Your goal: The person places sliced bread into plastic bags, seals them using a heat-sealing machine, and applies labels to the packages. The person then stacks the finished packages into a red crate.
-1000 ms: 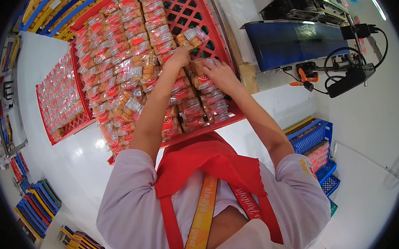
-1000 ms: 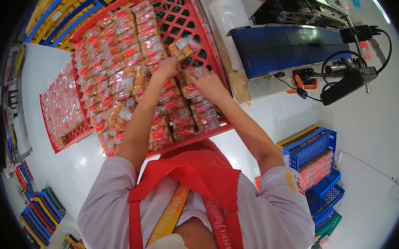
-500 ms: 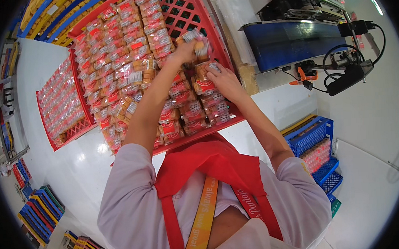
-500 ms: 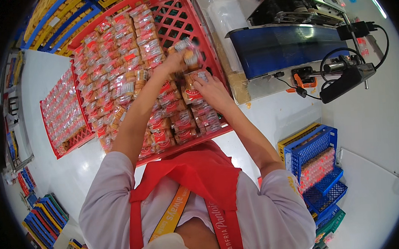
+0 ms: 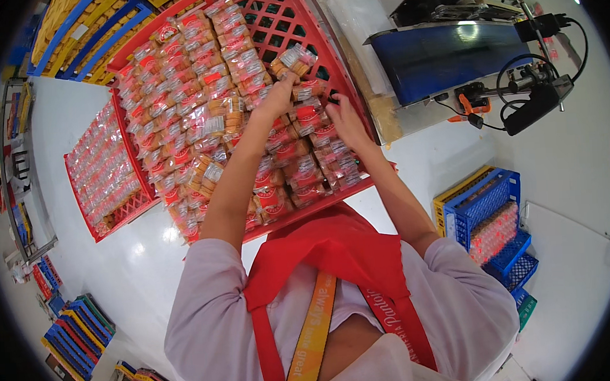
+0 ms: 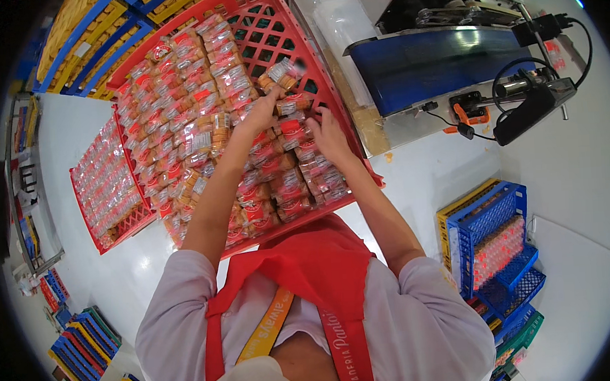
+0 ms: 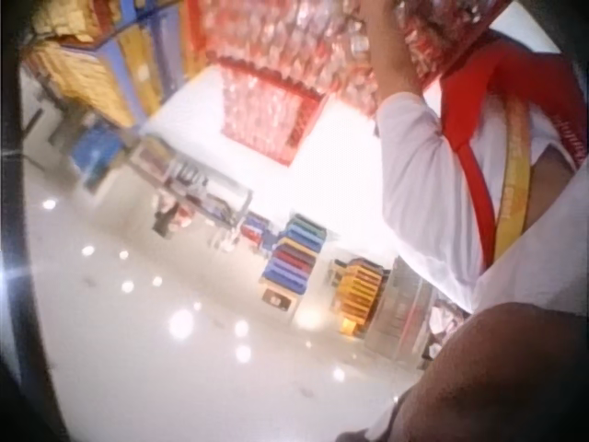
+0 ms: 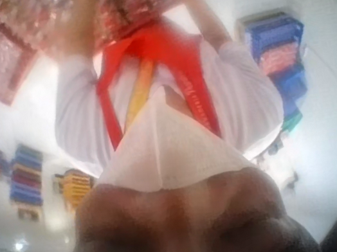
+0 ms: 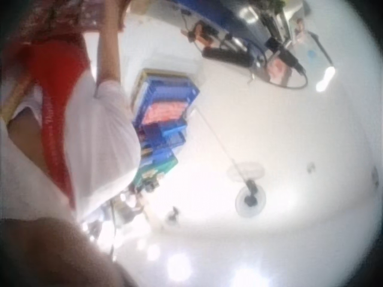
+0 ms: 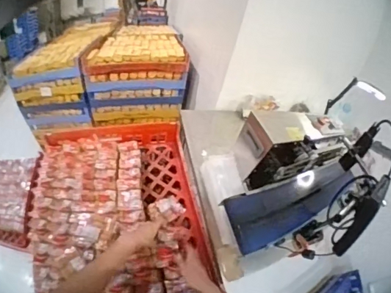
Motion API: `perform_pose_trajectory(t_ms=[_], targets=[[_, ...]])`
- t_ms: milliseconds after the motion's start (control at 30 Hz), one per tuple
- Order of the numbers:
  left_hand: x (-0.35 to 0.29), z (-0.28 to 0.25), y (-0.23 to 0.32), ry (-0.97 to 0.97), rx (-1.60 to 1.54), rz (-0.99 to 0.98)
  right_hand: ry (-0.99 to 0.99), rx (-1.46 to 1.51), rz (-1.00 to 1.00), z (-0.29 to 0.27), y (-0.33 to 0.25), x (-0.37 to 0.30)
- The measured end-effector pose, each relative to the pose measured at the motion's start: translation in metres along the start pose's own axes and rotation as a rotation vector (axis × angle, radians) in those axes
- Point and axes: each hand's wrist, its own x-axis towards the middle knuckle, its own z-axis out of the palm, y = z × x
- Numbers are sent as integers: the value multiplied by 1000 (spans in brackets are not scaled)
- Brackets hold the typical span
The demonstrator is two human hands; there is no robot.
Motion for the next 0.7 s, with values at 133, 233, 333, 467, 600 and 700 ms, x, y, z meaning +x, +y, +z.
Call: perform_pose_trajectory(t_ms=[133,233,333,467,600,700], targets=[[6,-18,27,-104,-136,28,-396,-303,-45,6,4,4],[8,8,36,-83,77,-173,-515,-648,-173,-24,-51,77],[-5,43,29,146,292,-144,-69,-631,-125,0,-68,158],[-24,52,26,482,352,-36,-26,-771,-93,65,0,208],[-81,0,53,427,43,114,-47,143,258,79,86,240],[-133,-46,33,510,228,70,-78,-29,44,68,42,205]])
